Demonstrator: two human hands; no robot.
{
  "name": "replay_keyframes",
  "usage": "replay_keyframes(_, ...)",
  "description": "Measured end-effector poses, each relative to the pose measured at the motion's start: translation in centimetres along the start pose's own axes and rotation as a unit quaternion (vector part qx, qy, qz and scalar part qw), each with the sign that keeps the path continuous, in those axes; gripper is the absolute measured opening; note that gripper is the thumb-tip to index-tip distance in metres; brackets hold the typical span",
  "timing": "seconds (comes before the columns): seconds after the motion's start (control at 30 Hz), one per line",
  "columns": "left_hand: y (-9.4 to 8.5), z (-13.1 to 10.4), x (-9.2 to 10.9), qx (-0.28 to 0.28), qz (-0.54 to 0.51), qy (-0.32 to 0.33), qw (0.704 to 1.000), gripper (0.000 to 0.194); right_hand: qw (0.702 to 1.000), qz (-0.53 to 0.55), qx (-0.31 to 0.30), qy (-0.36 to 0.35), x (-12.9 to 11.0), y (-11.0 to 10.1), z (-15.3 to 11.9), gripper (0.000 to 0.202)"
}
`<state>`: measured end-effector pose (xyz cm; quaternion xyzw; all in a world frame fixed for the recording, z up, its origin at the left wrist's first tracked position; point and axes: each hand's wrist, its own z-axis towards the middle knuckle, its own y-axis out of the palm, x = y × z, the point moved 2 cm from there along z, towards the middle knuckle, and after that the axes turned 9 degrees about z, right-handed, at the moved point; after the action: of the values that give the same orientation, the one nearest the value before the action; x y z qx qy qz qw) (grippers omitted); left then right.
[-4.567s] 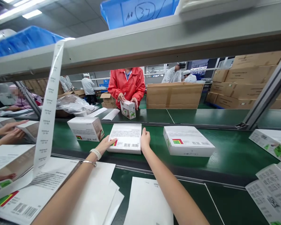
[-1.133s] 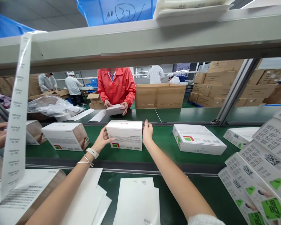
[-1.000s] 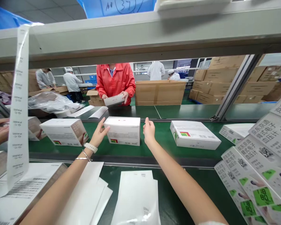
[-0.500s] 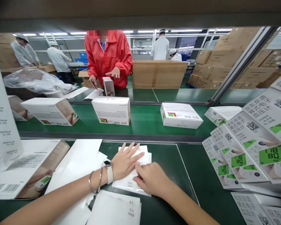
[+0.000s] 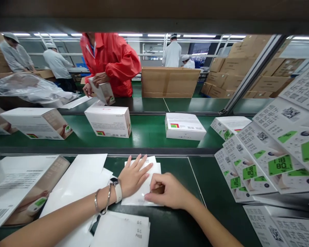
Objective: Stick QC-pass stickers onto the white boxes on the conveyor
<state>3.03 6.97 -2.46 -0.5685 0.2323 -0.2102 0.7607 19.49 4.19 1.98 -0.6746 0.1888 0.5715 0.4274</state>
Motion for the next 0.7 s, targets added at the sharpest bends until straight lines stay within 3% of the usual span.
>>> replay_keyframes(0.17, -1.3, 2.8, -1.3, 0.029, 0.013, 0.022, 0.999, 0.043, 0.984, -0.033, 0.173, 0.001, 0.2, -11.3, 0.6, 0.026)
replay_keyframes(0.27, -2.6, 6.6, -2.6, 0.060, 0.020, 0.046, 0.997, 0.043, 0.974, -0.065, 0.218, -0.008, 2.0, -17.1, 2.0, 0.029)
replay_keyframes(0.33, -3.0, 9.3, -3.3, 0.075, 0.025, 0.065, 0.995, 0.043, 0.971, -0.088, 0.224, -0.002, 3.5, -19.7, 3.5, 0.031)
replay_keyframes(0.5, -2.1, 14.6, -4.8, 0.091, 0.038, 0.087, 0.991, 0.042, 0.972, -0.124, 0.198, 0.032, 5.4, -22.4, 7.2, 0.033)
replay_keyframes(0.7, -0.1, 17.1, -5.3, 0.085, 0.036, 0.112, 0.989, 0.043, 0.983, -0.101, 0.147, 0.036, 5.7, -22.8, 9.9, 0.034)
